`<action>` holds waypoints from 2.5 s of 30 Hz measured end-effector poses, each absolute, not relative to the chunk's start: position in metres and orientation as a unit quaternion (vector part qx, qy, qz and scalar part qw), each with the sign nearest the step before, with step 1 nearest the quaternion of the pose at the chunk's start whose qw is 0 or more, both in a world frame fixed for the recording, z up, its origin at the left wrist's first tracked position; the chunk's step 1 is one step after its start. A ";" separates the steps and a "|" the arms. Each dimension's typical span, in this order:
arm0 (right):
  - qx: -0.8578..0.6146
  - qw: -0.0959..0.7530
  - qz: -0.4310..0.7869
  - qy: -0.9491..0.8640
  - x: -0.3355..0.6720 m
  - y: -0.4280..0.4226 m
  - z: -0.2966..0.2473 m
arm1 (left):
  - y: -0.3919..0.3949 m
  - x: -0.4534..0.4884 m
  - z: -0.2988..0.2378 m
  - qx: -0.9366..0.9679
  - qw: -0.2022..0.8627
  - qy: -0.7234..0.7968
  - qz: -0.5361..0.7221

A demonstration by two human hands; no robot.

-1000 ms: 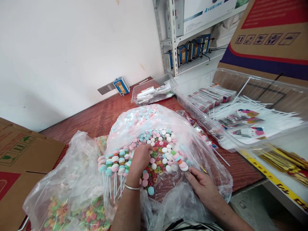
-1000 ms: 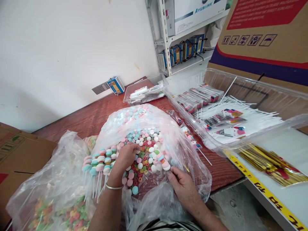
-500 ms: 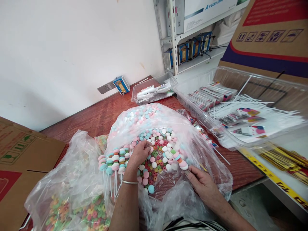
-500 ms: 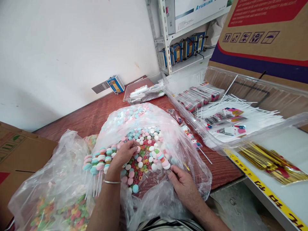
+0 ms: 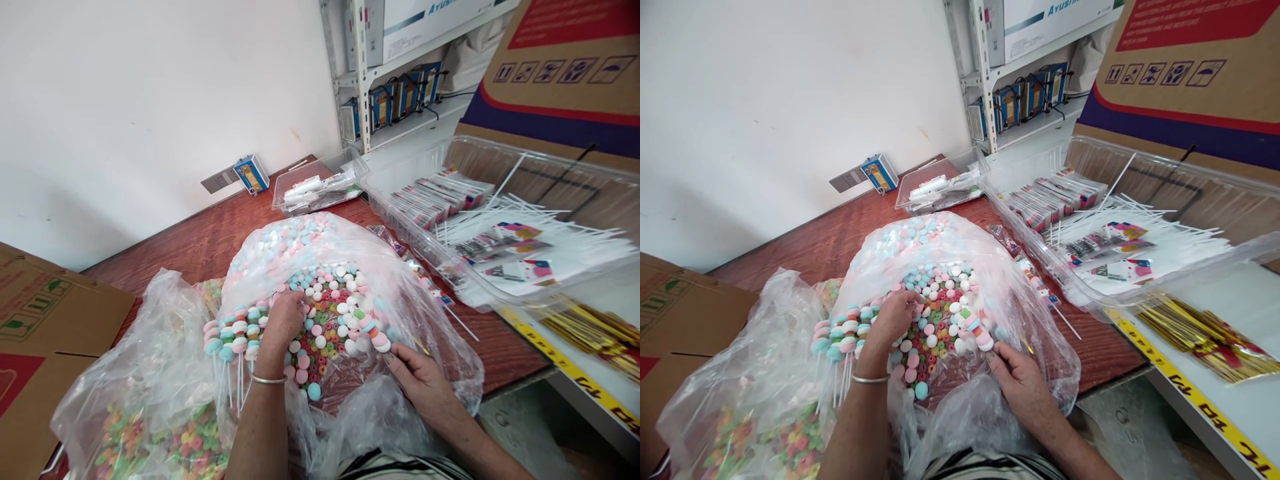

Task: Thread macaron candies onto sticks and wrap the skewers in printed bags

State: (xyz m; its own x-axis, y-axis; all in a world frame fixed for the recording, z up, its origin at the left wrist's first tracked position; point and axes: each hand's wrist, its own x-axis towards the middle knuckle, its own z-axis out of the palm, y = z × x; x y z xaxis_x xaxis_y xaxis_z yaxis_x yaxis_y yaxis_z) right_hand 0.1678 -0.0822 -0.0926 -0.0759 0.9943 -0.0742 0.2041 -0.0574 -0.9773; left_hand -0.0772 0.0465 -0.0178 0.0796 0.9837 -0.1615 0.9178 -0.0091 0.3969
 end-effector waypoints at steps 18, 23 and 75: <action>-0.544 0.399 0.494 -0.548 0.168 -0.082 -0.094 | 0.050 -0.072 -0.026 0.706 0.328 0.627 0.037; -0.543 0.397 0.492 -0.553 0.168 -0.082 -0.099 | 0.049 -0.073 -0.025 0.725 0.337 0.600 0.026; -0.532 0.288 0.350 -0.715 0.139 -0.082 -0.046 | -0.029 -0.053 -0.045 0.331 0.574 0.486 0.570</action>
State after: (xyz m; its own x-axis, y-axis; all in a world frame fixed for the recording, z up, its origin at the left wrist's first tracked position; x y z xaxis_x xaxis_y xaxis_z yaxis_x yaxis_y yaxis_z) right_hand 0.1391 -0.0818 -0.0459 -0.2673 0.9628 0.0390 0.5596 0.1881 -0.8071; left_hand -0.0527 -0.0294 -0.0453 -0.1217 0.9757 -0.1819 -0.3325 0.1326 0.9337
